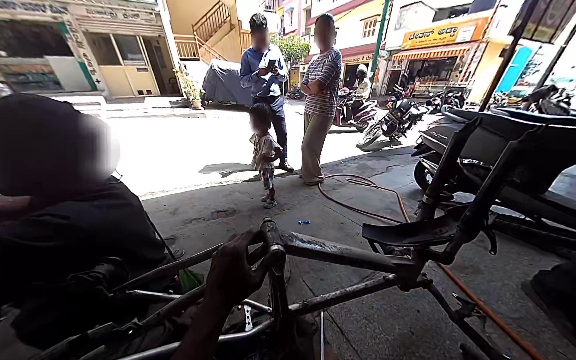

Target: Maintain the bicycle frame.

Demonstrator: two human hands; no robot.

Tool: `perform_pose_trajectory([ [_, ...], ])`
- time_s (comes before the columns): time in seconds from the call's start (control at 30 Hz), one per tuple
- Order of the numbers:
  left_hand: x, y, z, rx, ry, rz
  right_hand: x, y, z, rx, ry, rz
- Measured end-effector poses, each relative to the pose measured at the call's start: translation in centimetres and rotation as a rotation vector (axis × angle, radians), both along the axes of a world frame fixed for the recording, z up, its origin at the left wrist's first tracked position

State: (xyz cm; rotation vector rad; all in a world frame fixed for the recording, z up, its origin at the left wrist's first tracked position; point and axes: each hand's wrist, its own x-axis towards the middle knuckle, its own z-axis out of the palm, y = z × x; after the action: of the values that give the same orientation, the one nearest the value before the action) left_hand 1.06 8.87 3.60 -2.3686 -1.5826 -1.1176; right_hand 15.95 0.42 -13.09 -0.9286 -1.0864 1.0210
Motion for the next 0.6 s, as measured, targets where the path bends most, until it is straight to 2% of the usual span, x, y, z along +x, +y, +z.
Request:
perform_pose_trajectory([
  [0.07, 0.0, -0.1, -0.1, -0.013, 0.007, 0.012, -2.5, 0.4, 0.1, -0.011, 0.146, 0.110],
  [0.17, 0.2, -0.1, -0.3, -0.012, 0.018, 0.034, -2.0, 2.0, -1.5, 0.047, 0.123, 0.163],
  [0.23, 0.3, -0.2, -0.1, -0.015, 0.020, 0.032, 1.3, 2.8, -1.4, 0.066, -0.083, 0.109],
  [0.33, 0.2, -0.4, 0.0, -0.046, 0.025, 0.020, 11.7, 5.9, 0.6, 0.320, -0.691, -0.036],
  [0.37, 0.1, -0.3, 0.0, -0.047, 0.025, 0.014, 15.4, 7.1, 3.6, 0.410, -0.947, -0.091],
  [0.4, 0.0, -0.2, 0.2, -0.041, 0.022, 0.013, 18.2, 8.0, 8.2, 0.517, -1.200, -0.150],
  [0.47, 0.1, -0.1, 0.1, -0.022, 0.009, 0.012, 20.3, 8.4, 19.1, 0.750, -1.598, -0.211],
  [0.53, 0.1, -0.3, -0.1, -0.022, 0.008, 0.012, 18.0, 7.2, 28.6, 0.973, -1.895, -0.125],
  [0.57, 0.1, -0.4, 0.0, -0.031, 0.006, 0.010, 15.8, 5.3, 32.8, 0.986, -2.060, -0.037],
  [0.6, 0.1, -0.5, 0.0, -0.037, 0.005, 0.005, 13.0, 2.4, 36.7, 0.851, -2.253, 0.057],
])
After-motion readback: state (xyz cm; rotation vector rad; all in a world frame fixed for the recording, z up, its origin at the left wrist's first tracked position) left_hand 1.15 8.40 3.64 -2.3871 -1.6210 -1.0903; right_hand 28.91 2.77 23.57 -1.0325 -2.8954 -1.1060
